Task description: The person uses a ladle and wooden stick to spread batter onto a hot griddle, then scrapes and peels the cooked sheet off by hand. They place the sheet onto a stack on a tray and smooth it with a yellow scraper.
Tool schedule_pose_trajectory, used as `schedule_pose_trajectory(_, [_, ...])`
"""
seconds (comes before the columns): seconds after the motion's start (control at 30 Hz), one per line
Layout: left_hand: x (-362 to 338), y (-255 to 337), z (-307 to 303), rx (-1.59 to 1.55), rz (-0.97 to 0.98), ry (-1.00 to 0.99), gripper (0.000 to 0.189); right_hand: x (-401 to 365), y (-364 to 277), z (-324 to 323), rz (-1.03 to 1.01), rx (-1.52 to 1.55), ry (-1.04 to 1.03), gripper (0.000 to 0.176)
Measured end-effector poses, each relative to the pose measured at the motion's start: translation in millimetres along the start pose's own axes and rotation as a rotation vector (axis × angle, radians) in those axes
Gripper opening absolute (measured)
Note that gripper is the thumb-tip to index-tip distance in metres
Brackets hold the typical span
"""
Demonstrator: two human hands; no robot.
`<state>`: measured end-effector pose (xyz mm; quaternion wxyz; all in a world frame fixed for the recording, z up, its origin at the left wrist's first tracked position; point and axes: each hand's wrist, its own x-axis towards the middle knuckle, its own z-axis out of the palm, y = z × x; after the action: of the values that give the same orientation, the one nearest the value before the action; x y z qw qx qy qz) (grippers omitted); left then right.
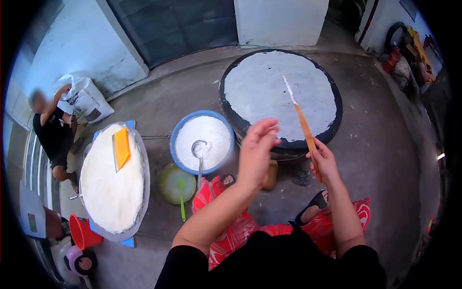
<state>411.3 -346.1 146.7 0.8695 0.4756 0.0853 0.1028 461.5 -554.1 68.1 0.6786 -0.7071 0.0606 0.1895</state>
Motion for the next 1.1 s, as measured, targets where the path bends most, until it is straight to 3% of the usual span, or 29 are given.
schedule_pose_trajectory(0.1, [17,-16,20,-0.011,-0.091,-0.084,0.027,23,-3,-1,0.054,0.010,-0.039,0.044])
schedule_pose_trajectory(0.27, [34,-55,10,0.146,-0.229,-0.006,0.026,78,-6,2,0.046,-0.042,-0.051,0.044])
schedule_pose_trajectory(0.37, [29,-56,7,0.031,-0.383,-0.023,0.026,103,-10,8,0.054,-0.110,-0.033,0.046])
schedule_pose_trajectory(0.57, [21,-67,9,0.026,-0.514,-0.067,0.027,148,-11,19,0.071,-0.047,-0.081,0.046])
schedule_pose_trajectory(0.97, [16,-63,14,0.038,-0.599,-0.122,0.028,189,-20,39,0.195,-0.104,-0.024,0.042])
schedule_pose_trajectory(1.1, [16,-62,13,0.036,-0.584,-0.134,0.027,190,-26,51,0.174,-0.258,0.019,0.041])
